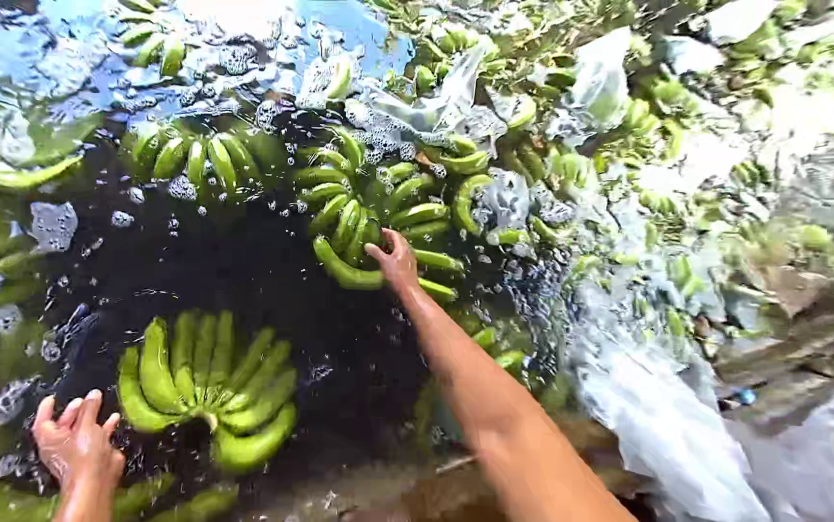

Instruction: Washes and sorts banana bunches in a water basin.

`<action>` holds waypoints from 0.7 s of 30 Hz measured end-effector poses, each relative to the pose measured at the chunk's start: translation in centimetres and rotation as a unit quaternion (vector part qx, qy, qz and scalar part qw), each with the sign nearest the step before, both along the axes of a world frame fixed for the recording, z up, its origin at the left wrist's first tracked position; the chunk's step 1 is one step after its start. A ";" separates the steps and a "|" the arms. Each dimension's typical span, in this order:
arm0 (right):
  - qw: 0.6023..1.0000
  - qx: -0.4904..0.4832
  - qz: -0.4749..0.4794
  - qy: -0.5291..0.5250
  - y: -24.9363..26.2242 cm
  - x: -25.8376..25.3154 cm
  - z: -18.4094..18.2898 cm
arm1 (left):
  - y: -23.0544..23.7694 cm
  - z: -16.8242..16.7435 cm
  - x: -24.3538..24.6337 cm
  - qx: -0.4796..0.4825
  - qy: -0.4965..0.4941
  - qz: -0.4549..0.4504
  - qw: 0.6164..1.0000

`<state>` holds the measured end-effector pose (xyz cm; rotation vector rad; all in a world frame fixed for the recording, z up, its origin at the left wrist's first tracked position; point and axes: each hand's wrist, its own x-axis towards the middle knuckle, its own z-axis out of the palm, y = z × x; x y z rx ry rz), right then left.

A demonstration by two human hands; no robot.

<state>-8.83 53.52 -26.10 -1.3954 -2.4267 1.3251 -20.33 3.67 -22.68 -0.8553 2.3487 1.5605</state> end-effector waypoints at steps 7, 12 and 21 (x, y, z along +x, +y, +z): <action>0.958 -0.239 -0.155 -0.033 0.5 -4.0 -5.4 | 3.2 -1.0 -2.6 -0.053 0.124 -0.168 0.977; 0.944 -0.229 -0.119 0.206 -8.3 -2.1 -3.2 | 15.3 -0.8 -2.1 -0.080 0.246 -0.447 0.856; 0.939 -0.319 -0.035 0.122 -18.3 10.5 -0.7 | 28.5 -5.2 -5.6 -0.222 -0.025 -0.579 0.784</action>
